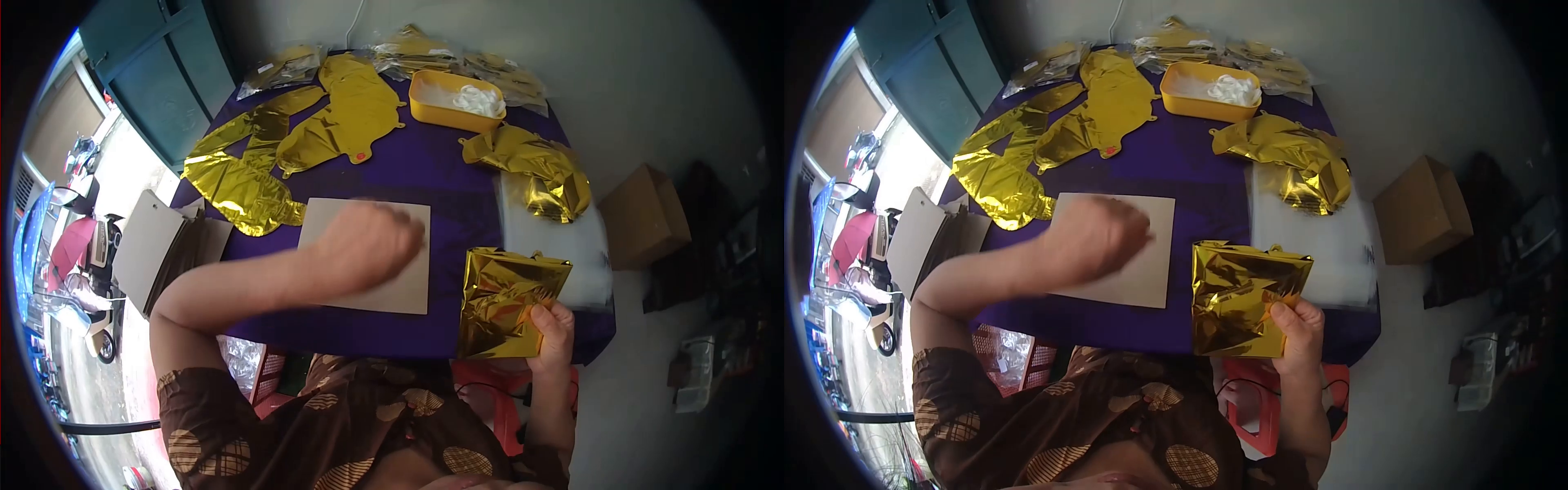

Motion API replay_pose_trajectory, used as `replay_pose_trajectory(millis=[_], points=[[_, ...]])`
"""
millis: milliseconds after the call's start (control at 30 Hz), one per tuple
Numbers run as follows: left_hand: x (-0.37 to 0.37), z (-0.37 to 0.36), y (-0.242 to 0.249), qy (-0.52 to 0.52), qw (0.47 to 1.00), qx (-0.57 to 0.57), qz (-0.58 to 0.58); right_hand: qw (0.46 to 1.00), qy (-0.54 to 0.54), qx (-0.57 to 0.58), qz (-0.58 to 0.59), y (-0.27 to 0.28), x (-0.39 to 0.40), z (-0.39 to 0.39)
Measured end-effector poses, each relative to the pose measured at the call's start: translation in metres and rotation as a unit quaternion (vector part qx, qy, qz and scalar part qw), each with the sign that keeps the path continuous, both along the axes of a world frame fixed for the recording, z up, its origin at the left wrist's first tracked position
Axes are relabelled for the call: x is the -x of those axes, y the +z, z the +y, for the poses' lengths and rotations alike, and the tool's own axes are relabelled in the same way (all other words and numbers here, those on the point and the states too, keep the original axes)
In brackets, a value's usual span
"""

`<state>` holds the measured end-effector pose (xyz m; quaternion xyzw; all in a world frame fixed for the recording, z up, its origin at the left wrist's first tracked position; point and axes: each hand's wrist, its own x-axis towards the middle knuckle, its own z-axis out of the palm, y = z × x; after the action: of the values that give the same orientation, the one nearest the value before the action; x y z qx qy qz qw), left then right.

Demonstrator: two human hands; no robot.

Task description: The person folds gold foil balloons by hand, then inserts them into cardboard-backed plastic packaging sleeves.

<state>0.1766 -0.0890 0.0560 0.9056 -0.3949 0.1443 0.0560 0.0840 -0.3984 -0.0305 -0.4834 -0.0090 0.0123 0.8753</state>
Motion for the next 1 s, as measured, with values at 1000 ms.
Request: replay_pose_trajectory(millis=[1000], points=[[-0.201, -0.049, 0.033, 0.16, 0.844, 0.424, 0.287, 1.0, -0.003, 0.012, 0.025, 0.002, 0.002, -0.001]])
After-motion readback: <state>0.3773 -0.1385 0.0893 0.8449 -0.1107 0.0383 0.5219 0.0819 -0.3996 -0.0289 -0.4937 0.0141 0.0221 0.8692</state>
